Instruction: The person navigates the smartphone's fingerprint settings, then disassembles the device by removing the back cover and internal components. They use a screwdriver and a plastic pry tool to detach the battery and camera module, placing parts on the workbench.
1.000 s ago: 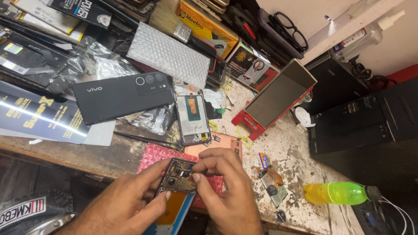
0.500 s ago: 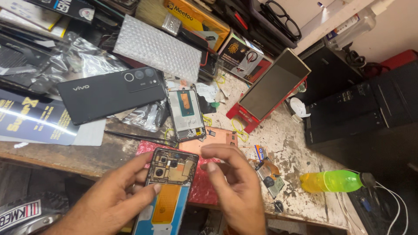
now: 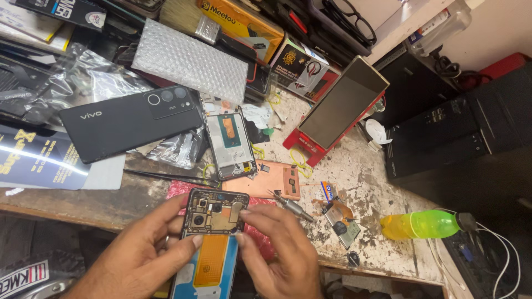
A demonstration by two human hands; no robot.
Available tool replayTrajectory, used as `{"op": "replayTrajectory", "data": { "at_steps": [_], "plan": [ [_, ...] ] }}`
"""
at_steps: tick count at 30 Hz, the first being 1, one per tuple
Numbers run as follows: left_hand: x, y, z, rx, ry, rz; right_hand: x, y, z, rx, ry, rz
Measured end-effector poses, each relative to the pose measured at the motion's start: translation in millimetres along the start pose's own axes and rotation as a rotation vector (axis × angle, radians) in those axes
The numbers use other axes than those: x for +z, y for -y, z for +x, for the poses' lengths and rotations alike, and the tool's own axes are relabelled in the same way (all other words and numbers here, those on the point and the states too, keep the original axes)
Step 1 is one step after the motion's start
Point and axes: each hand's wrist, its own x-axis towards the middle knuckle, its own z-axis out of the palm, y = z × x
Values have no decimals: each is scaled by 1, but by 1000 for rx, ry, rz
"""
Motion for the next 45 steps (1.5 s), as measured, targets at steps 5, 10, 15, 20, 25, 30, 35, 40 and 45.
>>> {"op": "replayTrajectory", "data": {
  "at_steps": [5, 10, 15, 20, 25, 30, 35, 40, 45],
  "plan": [
    [1, -8, -1, -8, 22, 59, -24, 14, 32, -112, 274, -81],
    [0, -11, 0, -61, 19, 154, -36, 22, 53, -311, 412, -234],
    [2, -15, 2, -48, 63, 135, -40, 22, 61, -342, 498, -249],
    [5, -19, 0, -22, 40, 158, -37, 21, 65, -327, 536, -223],
    [5, -24, -1, 34, 54, 236, -28, 27, 63, -346, 492, -250],
    [0, -23, -1, -41, 11, 237, -31, 25, 57, -496, 432, -340],
    [-6, -11, 3, 18, -20, 156, -28, 13, 44, -558, 272, -385],
    [-9, 1, 3, 12, -11, 10, 8, -1, 10, 97, -140, 368],
    [-10, 8, 2, -15, -32, -4, 15, -15, -15, 224, -321, 1045]
  ]
}}
